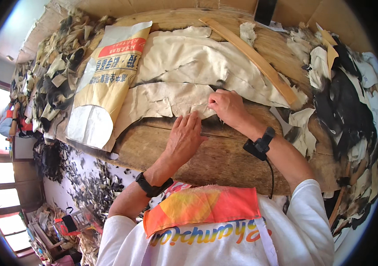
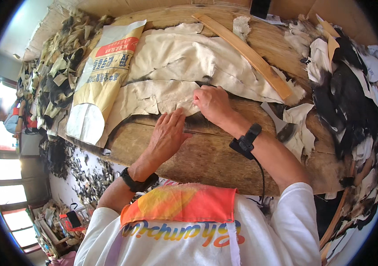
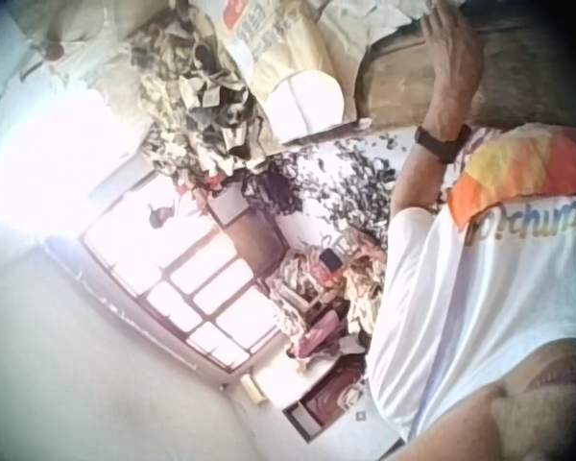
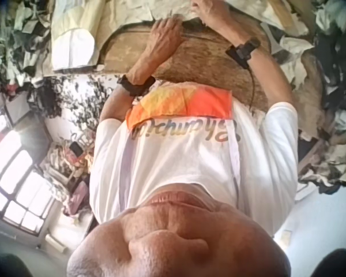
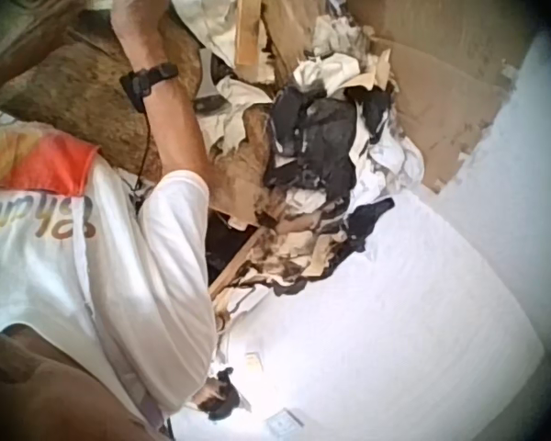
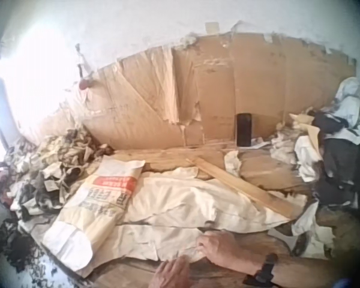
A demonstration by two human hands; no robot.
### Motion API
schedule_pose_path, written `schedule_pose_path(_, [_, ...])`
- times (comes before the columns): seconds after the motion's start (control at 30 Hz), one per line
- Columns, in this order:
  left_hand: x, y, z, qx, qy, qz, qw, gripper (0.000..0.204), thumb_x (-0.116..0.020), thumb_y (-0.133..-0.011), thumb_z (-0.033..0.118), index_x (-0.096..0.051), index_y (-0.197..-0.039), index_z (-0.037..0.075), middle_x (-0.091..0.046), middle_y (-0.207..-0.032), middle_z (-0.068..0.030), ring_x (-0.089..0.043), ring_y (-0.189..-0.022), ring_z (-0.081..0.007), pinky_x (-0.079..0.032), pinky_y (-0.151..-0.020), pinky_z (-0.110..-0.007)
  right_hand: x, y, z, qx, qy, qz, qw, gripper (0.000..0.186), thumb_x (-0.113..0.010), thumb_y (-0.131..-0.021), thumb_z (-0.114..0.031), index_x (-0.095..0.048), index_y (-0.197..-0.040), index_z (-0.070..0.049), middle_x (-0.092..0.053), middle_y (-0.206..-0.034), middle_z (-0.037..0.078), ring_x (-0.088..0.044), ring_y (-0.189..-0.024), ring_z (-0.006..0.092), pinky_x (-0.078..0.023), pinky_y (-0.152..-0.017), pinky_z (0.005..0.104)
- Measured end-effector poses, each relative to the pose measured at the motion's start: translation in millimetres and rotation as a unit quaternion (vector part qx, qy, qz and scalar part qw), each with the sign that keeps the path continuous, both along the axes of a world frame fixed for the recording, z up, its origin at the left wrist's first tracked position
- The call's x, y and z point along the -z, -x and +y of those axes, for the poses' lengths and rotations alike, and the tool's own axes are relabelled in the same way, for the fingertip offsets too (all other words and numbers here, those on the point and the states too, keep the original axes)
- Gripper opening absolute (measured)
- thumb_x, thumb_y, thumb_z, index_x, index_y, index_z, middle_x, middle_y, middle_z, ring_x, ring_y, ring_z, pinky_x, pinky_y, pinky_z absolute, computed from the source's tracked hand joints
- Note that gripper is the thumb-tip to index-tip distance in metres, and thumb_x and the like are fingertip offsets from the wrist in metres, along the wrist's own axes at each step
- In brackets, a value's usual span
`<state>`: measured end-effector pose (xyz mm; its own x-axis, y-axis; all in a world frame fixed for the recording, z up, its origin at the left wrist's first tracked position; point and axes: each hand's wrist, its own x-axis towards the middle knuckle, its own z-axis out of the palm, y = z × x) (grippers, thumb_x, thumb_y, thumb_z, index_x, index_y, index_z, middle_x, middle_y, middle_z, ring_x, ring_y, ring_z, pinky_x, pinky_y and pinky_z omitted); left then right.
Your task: Trimming and sewing leather pieces in a workshop environment.
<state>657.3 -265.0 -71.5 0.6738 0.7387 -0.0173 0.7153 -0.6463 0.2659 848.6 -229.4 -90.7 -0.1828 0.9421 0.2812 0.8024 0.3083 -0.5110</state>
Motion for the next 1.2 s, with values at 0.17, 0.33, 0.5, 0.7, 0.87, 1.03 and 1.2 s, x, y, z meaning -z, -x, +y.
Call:
schedule_pose_path(0.17, [-0.8,-5.9,-0.9,0.009,-0.072,0.005,0.997,0.068,-0.069,-0.075,0.035,-0.042,-0.13,0.007,-0.041,-0.135,-0.0127,-0.045,-0.116,-0.0278,-0.035,-0.099,-0.044,-0.1,-0.3,1.5,0.0,0.017,-0.002,1.0,0.012,-0.064,-0.077,-0.019,-0.061,-0.075,-0.008,-0.057,-0.07,0.008,-0.057,-0.068,0.0302,-0.044,-0.064,0.0409])
schedule_pose_path(0.33, [6.4,-12.6,-1.2,-0.004,-0.086,0.035,0.996,0.072,-0.069,-0.073,0.039,-0.041,-0.132,0.009,-0.04,-0.136,-0.0108,-0.046,-0.111,-0.0267,-0.036,-0.097,-0.043,1.0,-11.2,0.9,0.013,0.034,-0.014,0.999,0.011,-0.064,-0.077,-0.018,-0.061,-0.074,-0.008,-0.06,-0.071,0.009,-0.059,-0.07,0.0311,-0.046,-0.062,0.0404])
schedule_pose_path(0.5, [5.9,-13.3,1.4,-0.006,-0.103,0.01,0.995,0.074,-0.072,-0.069,0.037,-0.042,-0.132,0.01,-0.042,-0.132,-0.0092,-0.048,-0.106,-0.0259,-0.038,-0.091,-0.041,-4.9,-26.4,1.9,0.038,0.059,-0.036,0.997,0.01,-0.067,-0.073,-0.017,-0.061,-0.071,-0.009,-0.063,-0.069,0.009,-0.062,-0.068,0.0295,-0.047,-0.06,0.0407])
schedule_pose_path(0.7, [1.9,-18.1,3.4,-0.013,-0.096,0.006,0.995,0.073,-0.075,-0.066,0.033,-0.044,-0.129,0.014,-0.045,-0.126,-0.0085,-0.05,-0.098,-0.0259,-0.039,-0.085,-0.039,-9.2,-30.9,1.8,0.038,0.076,-0.072,0.994,0.01,-0.067,-0.073,-0.016,-0.061,-0.071,-0.008,-0.062,-0.07,0.009,-0.062,-0.069,0.0297,-0.047,-0.061,0.04])
schedule_pose_path(0.87, [2.4,-17.8,3.5,-0.015,-0.11,-0.003,0.994,0.07,-0.076,-0.064,0.031,-0.047,-0.126,0.015,-0.045,-0.122,-0.008,-0.05,-0.095,-0.0262,-0.04,-0.083,-0.039,-21.5,-19.5,10.8,-0.023,-0.099,-0.047,0.994,0.011,-0.066,-0.076,-0.015,-0.059,-0.076,-0.006,-0.058,-0.076,0.01,-0.06,-0.073,0.0303,-0.046,-0.063,0.04])
schedule_pose_path(1.03, [1.3,-19.8,5.4,-0.008,-0.105,0.002,0.994,0.07,-0.076,-0.064,0.031,-0.047,-0.125,0.014,-0.045,-0.122,-0.008,-0.05,-0.094,-0.0259,-0.04,-0.083,-0.039,-1.9,-23.3,14.9,-0.057,0.096,0.057,0.992,0.015,-0.068,-0.072,-0.004,-0.058,-0.083,-0.001,-0.055,-0.076,0.011,-0.057,-0.069,0.0252,-0.046,-0.063,0.0349])
schedule_pose_path(1.2, [-5.3,-19.5,7.7,-0.011,-0.097,0.019,0.995,0.064,-0.074,-0.067,0.033,-0.05,-0.123,0.014,-0.048,-0.119,-0.0074,-0.051,-0.095,-0.0252,-0.04,-0.083,-0.039,5.3,-23.3,15.2,-0.076,0.096,0.102,0.987,0.018,-0.068,-0.072,-0.005,-0.056,-0.084,-0.001,-0.054,-0.077,0.011,-0.057,-0.071,0.0262,-0.046,-0.064,0.0358])
